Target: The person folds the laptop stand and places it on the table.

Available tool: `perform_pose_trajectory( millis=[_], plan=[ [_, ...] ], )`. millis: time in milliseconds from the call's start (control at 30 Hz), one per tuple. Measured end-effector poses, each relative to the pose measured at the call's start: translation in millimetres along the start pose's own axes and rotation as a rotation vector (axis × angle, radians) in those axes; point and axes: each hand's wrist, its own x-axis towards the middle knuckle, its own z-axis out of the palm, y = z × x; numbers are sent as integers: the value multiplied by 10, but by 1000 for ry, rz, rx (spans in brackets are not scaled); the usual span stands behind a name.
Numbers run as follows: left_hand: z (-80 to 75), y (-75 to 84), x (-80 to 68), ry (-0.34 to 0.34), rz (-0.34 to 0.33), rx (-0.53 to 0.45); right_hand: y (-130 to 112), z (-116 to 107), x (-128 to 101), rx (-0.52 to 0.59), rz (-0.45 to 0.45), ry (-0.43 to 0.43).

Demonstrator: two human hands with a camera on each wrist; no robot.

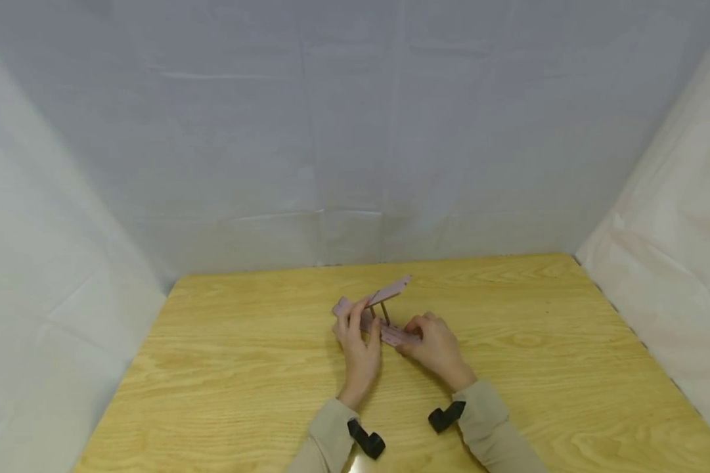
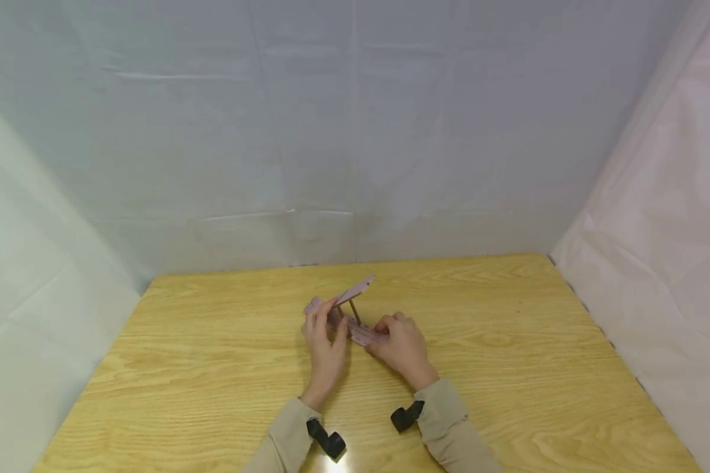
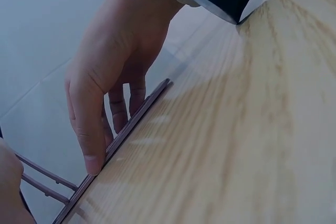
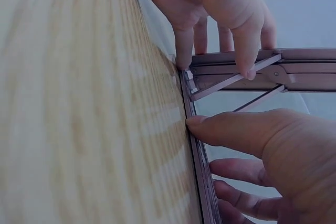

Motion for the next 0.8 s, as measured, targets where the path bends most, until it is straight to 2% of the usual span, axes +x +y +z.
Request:
perform_pose_trajectory(
  millis=[367, 800],
  plan=[
    [-17, -69, 72, -69, -37, -68, -51, 41, -65, -37, 43, 22],
    [-32, -133, 148, -131, -27, -86, -44, 97, -123, -65, 28, 90]
  ],
)
